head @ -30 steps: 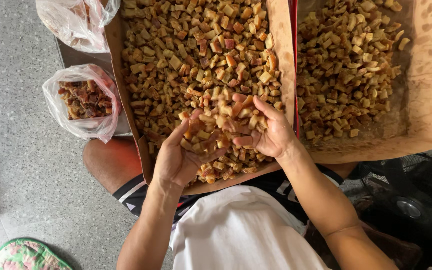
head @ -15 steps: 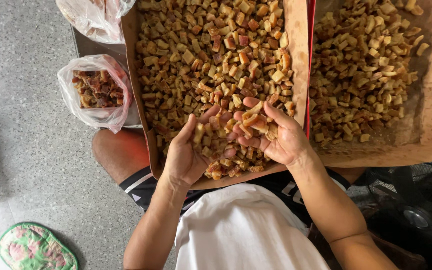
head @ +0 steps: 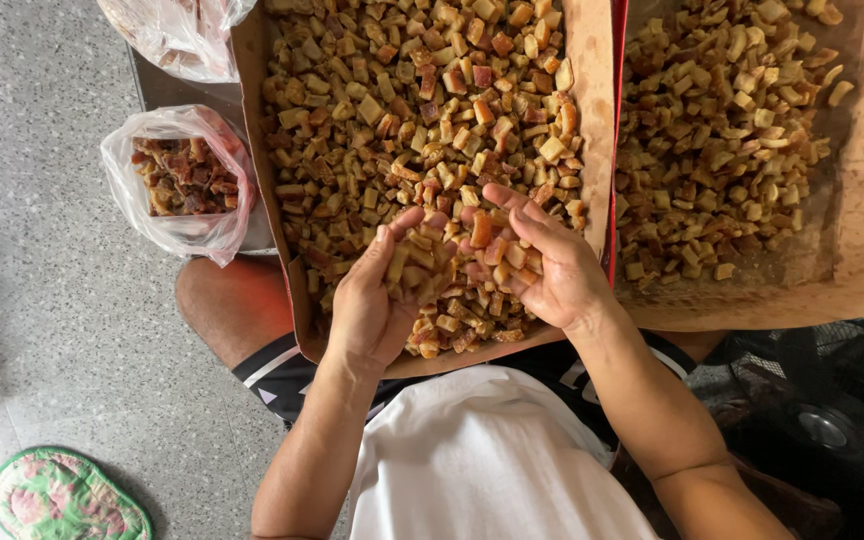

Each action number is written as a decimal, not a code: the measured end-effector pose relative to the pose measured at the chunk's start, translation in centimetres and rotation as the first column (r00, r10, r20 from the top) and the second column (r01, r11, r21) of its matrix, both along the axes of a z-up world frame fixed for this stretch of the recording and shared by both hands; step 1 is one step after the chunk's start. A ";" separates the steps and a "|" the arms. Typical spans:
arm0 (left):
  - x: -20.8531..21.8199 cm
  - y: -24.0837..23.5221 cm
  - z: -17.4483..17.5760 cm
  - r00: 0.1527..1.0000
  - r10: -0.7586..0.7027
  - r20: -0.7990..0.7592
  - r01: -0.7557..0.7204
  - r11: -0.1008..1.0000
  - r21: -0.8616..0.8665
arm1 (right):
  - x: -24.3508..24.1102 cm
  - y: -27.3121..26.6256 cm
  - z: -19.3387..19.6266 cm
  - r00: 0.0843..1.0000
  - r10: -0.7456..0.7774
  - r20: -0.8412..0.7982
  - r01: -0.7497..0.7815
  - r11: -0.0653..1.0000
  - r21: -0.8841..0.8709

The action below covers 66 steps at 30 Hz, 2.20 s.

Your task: The person sits on the floor and sorts small, cubed pieces of food from a large cardboard box into a plastic bag. They use both hands to scoop, sift, and transfer the food items.

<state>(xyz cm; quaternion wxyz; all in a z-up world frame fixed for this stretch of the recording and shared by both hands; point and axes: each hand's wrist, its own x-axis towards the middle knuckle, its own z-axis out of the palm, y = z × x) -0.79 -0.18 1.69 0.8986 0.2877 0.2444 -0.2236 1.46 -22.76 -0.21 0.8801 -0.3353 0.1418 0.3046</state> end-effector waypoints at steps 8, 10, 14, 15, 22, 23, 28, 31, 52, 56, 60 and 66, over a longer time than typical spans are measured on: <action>0.6 0.4 1.3 0.999 0.023 -0.041 -0.027 0.996 -0.082 | 0.6 0.6 1.2 0.990 -0.043 -0.137 0.071 0.976 0.206; 0.6 0.5 1.2 1.000 0.007 -0.020 -0.009 0.997 -0.083 | 0.7 0.5 1.3 0.996 -0.021 -0.089 0.038 0.980 0.198; 0.5 0.8 0.5 1.000 -0.003 -0.028 0.000 0.994 -0.107 | 0.4 0.3 0.5 0.999 -0.005 -0.043 0.012 0.986 0.167; 0.6 0.8 0.3 0.998 0.015 -0.061 -0.023 0.989 -0.143 | 0.3 0.3 0.2 0.999 -0.011 -0.053 0.019 0.987 0.159; 0.6 0.7 0.3 0.997 0.019 -0.078 -0.039 0.964 -0.264 | 0.6 -0.3 0.3 0.990 -0.053 -0.129 0.086 0.962 0.258; 0.5 0.9 0.2 0.997 0.019 -0.074 -0.038 0.962 -0.269 | 0.6 -0.3 0.4 0.990 -0.056 -0.129 0.087 0.965 0.247; 0.3 0.9 0.1 0.997 0.030 -0.070 -0.051 0.945 -0.323 | 0.3 -0.1 0.5 0.988 -0.069 -0.140 0.101 0.966 0.237; 0.2 0.8 0.2 0.994 0.025 -0.109 -0.061 0.935 -0.349 | 0.2 -0.2 0.4 0.984 -0.073 -0.162 0.114 0.959 0.260; 0.2 0.4 -0.5 0.998 0.065 -0.011 -0.063 0.890 -0.452 | -1.0 0.7 3.1 0.985 -0.110 -0.133 0.157 0.890 0.428; 0.0 0.4 -0.5 0.998 0.051 0.046 -0.026 0.899 -0.437 | -0.8 0.2 2.4 0.996 -0.075 -0.055 0.091 0.908 0.409; -0.1 0.6 0.2 0.999 0.051 0.018 -0.039 0.908 -0.417 | -0.7 -0.1 1.4 0.994 -0.071 -0.088 0.101 0.903 0.418; -0.2 0.5 -0.2 0.993 0.120 -0.014 -0.114 0.895 -0.431 | -0.9 -0.2 0.0 0.978 -0.086 -0.191 0.150 0.923 0.354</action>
